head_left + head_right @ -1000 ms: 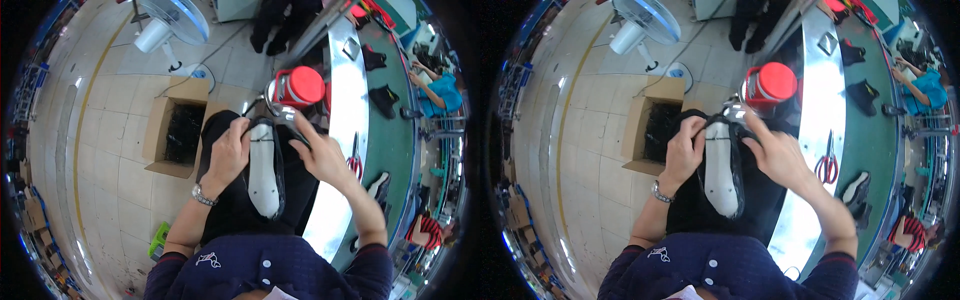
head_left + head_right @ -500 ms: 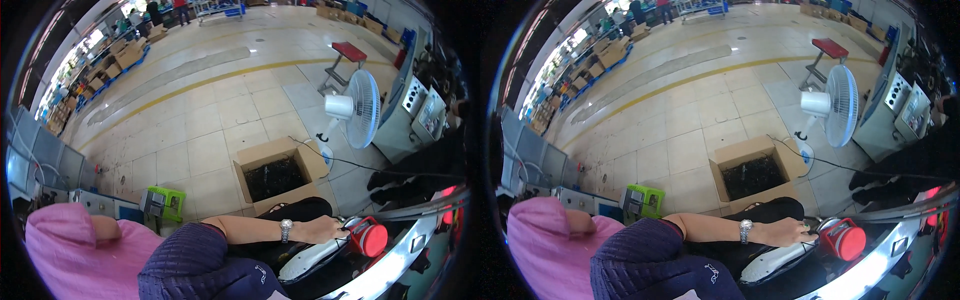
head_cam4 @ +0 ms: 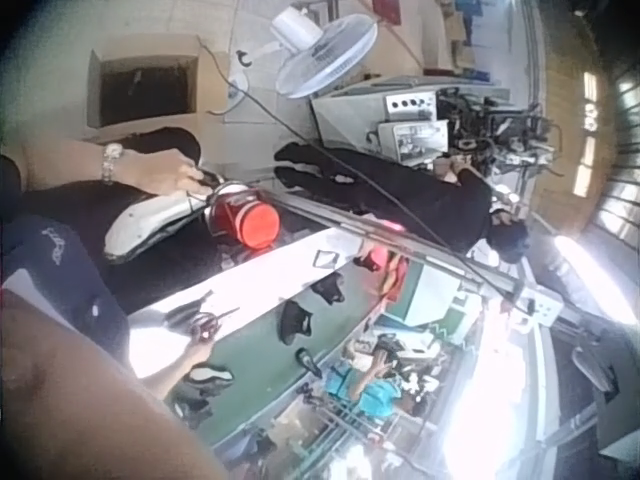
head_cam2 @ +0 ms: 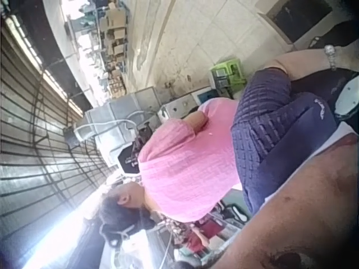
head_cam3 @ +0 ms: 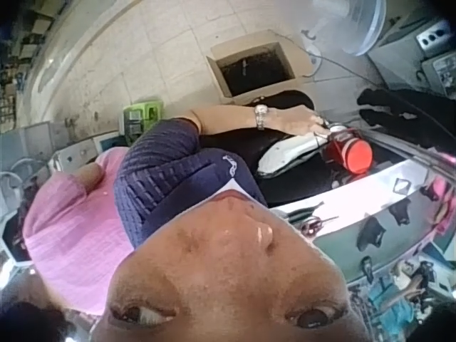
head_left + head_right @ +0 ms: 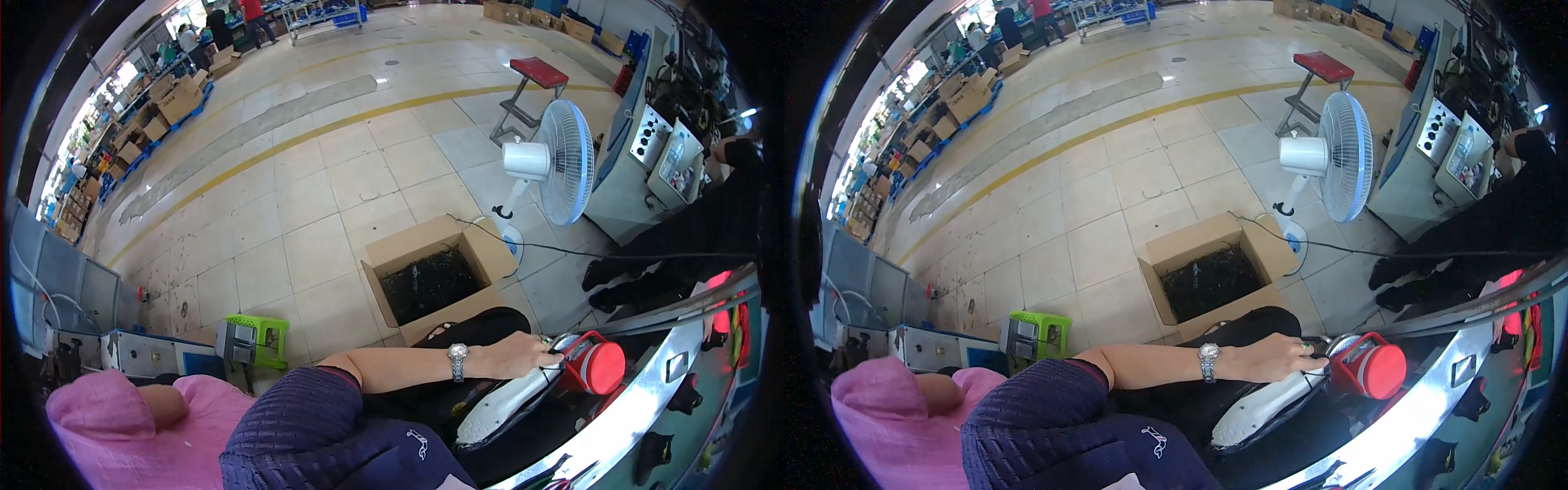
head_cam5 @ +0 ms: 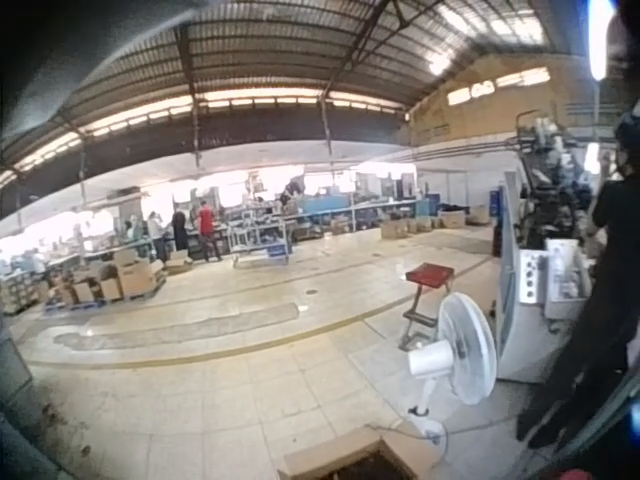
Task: Applying adhesive and assembling components of a shoe upper.
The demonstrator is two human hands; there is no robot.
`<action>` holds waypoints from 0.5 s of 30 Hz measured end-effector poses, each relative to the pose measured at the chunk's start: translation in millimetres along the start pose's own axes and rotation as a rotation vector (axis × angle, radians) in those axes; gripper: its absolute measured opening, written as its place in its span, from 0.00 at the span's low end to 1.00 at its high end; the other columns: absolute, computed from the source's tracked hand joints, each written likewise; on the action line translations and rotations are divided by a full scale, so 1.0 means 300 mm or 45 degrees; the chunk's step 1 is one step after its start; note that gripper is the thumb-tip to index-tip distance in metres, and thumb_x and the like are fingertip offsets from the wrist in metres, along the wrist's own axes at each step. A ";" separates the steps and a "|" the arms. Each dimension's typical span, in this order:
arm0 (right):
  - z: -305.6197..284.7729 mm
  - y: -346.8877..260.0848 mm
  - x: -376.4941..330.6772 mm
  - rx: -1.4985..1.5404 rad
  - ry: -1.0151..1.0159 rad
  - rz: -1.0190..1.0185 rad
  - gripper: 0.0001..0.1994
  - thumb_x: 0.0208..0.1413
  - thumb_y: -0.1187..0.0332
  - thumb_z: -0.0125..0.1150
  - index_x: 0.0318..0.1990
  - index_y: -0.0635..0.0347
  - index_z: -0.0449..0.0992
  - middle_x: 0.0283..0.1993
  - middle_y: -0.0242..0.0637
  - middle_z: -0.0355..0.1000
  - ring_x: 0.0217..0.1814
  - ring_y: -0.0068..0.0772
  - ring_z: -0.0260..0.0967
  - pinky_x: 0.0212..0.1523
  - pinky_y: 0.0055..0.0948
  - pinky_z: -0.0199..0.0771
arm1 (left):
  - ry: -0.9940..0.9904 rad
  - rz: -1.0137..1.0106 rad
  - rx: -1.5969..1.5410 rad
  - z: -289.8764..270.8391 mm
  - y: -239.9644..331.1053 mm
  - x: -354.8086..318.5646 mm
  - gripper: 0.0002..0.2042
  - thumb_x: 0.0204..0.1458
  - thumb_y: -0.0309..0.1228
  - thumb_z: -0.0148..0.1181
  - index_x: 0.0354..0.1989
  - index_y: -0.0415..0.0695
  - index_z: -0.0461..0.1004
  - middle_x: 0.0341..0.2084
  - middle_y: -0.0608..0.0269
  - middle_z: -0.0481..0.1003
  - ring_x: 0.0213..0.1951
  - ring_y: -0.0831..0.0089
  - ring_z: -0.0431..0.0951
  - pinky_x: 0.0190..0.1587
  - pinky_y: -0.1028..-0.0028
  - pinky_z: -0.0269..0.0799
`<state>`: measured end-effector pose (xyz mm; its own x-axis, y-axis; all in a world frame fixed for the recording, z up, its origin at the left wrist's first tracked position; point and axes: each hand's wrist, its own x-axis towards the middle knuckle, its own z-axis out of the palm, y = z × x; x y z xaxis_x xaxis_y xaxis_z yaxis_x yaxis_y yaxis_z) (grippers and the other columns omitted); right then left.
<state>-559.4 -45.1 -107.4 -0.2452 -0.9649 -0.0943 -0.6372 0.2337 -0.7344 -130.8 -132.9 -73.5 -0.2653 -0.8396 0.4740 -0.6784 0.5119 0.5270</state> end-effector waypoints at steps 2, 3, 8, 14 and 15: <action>-0.014 0.021 0.014 0.209 -0.108 0.127 0.24 0.59 0.53 0.55 0.53 0.65 0.71 0.49 0.53 0.73 0.43 0.46 0.74 0.41 0.41 0.70 | -0.034 -0.027 -0.018 -0.012 0.002 -0.003 0.25 0.45 0.19 0.50 0.56 0.43 0.70 0.35 0.53 0.75 0.29 0.61 0.75 0.31 0.66 0.74; -0.025 0.039 -0.013 0.317 -0.142 0.211 0.24 0.59 0.54 0.56 0.54 0.65 0.70 0.50 0.54 0.72 0.44 0.46 0.73 0.43 0.40 0.70 | -0.076 -0.053 -0.027 -0.033 0.015 -0.006 0.26 0.44 0.19 0.51 0.57 0.44 0.70 0.38 0.53 0.75 0.29 0.61 0.75 0.32 0.66 0.74; -0.098 0.091 -0.114 0.926 -0.216 0.542 0.27 0.58 0.57 0.59 0.61 0.65 0.66 0.55 0.56 0.70 0.52 0.47 0.72 0.52 0.40 0.68 | 0.053 -0.349 -0.239 -0.071 0.090 -0.103 0.26 0.58 0.33 0.52 0.66 0.45 0.57 0.59 0.49 0.65 0.51 0.55 0.72 0.52 0.65 0.69; 0.083 -0.554 -0.277 1.367 -0.618 0.697 0.27 0.54 0.61 0.63 0.57 0.65 0.63 0.29 0.28 0.60 0.26 0.17 0.60 0.22 0.17 0.56 | 0.045 -0.517 -0.359 -0.027 0.123 -0.150 0.34 0.58 0.40 0.54 0.65 0.27 0.50 0.62 0.35 0.58 0.64 0.50 0.60 0.65 0.64 0.55; 0.082 -0.568 -0.269 1.271 -0.844 0.849 0.34 0.48 0.51 0.70 0.55 0.65 0.65 0.30 0.27 0.60 0.28 0.16 0.60 0.23 0.16 0.55 | 0.062 -0.622 -0.475 -0.030 0.121 -0.150 0.31 0.58 0.39 0.54 0.63 0.28 0.54 0.60 0.36 0.61 0.63 0.50 0.62 0.65 0.65 0.56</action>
<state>-413.2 -9.9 8.8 0.2767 -0.6466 -0.7109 0.3238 0.7593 -0.5645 -137.3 -75.1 -69.4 0.0533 -0.9884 0.1424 -0.4257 0.1065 0.8986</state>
